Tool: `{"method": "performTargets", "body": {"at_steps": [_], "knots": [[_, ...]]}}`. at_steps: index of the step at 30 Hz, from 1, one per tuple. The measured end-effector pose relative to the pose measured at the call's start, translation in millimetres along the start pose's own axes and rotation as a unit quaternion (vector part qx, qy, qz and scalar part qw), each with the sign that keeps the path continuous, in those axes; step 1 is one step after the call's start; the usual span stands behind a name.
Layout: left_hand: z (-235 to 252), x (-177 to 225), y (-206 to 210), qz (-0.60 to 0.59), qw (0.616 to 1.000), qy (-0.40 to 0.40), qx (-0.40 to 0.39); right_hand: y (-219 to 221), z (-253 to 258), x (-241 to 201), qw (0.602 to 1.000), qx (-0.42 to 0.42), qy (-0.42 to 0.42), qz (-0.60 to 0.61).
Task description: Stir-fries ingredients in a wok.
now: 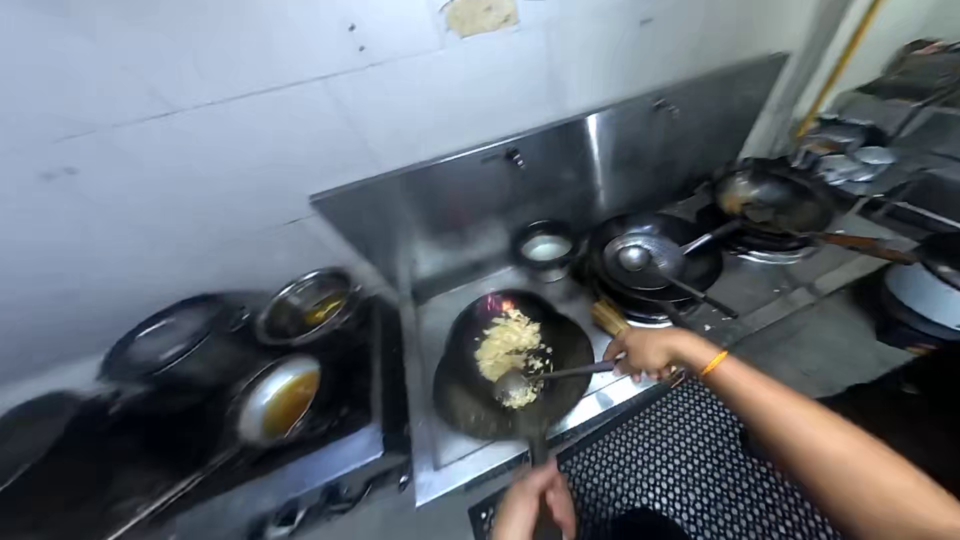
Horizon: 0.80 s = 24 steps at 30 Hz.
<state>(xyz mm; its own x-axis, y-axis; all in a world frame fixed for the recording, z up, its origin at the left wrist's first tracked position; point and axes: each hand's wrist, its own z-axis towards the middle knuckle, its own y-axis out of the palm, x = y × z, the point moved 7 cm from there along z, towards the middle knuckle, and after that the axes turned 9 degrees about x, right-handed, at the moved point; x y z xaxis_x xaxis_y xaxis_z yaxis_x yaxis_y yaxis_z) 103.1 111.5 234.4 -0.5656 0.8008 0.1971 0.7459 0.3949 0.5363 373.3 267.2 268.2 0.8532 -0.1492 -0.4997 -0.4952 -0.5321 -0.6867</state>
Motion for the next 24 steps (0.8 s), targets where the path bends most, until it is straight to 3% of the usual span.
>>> {"method": "performTargets", "body": {"at_steps": [2,4,6,9,11,14,16,18,21,24], "knots": [[39.6,52.9,21.5,-0.068,0.998,-0.011,0.0,-14.3,7.5,-10.5,1.0,-0.004,0.021,0.008],[86.7,71.3,18.2,-0.074,0.997,0.016,-0.005,-5.1,37.9,-10.6,0.997,0.057,0.007,-0.047],[96.0,34.6,4.4,-0.042,0.998,0.046,0.006,23.1,64.6,-0.3,0.981,0.145,0.003,-0.125],[47.0,-32.1,-20.0,0.044,0.996,0.058,0.047,62.2,50.2,9.4,0.973,0.196,0.014,-0.122],[22.4,-29.1,-22.3,0.059,0.996,0.04,0.058,56.9,27.9,6.2,0.975,0.205,0.001,-0.089],[33.3,29.7,-1.5,-0.011,0.999,0.028,0.045,18.3,23.6,-1.1,0.979,0.191,-0.003,-0.073],[69.5,68.0,5.5,-0.034,0.998,0.027,0.042,2.0,51.3,-8.9,0.971,0.199,0.018,-0.129],[103.2,85.2,3.2,-0.035,0.998,0.041,0.041,13.6,94.3,-14.0,0.965,0.21,0.025,-0.152],[131.4,89.5,-9.6,-0.023,0.997,0.06,0.044,56.1,144.1,-17.7,0.987,0.15,0.049,-0.001],[141.6,91.5,-24.2,-0.002,0.997,0.065,0.045,39.8,131.5,-18.7,0.984,0.017,0.101,0.146]]}}
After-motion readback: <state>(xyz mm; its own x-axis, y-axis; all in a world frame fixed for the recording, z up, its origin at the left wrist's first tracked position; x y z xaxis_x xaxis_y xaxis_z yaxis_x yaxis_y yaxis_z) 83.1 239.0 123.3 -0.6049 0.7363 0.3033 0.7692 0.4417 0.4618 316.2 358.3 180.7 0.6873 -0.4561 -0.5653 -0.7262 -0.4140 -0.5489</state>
